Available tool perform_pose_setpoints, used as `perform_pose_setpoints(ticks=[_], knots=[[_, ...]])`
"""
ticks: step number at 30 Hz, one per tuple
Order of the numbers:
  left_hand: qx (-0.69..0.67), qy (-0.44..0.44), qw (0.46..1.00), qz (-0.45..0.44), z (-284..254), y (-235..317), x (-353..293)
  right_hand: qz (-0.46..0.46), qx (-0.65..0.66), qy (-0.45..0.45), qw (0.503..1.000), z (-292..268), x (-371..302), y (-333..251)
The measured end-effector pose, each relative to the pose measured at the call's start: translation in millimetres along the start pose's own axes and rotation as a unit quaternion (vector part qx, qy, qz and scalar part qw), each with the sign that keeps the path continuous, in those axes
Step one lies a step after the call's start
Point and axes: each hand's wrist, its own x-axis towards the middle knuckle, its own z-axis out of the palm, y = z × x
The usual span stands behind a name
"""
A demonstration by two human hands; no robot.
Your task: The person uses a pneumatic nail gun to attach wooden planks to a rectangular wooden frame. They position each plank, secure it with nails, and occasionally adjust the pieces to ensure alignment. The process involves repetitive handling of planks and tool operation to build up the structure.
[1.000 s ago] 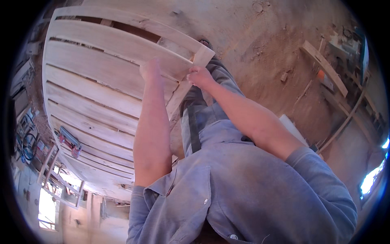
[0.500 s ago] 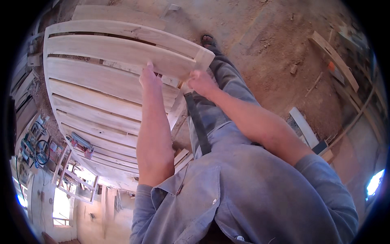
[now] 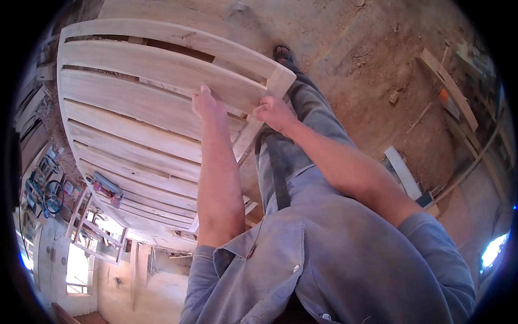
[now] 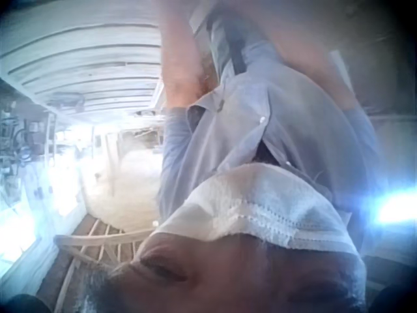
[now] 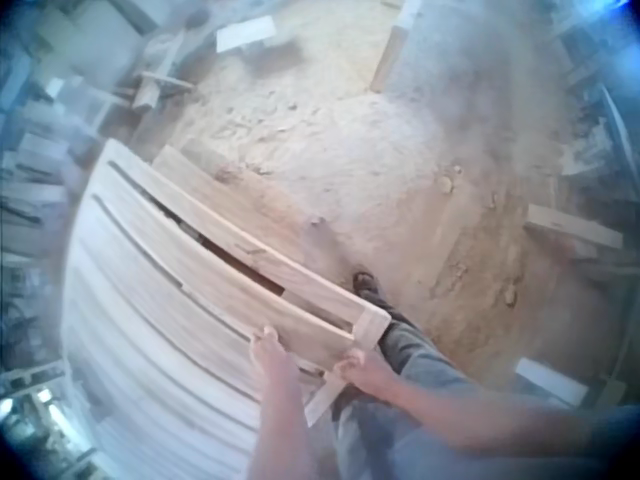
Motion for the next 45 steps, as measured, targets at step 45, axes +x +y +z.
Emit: perform_pose_setpoints(ticks=[45], knots=[[0.005, 0.069, 0.996, 0.059, 1, 21, 79, 0.045, -0.220, 0.022, 0.974, -111, -24, -21]])
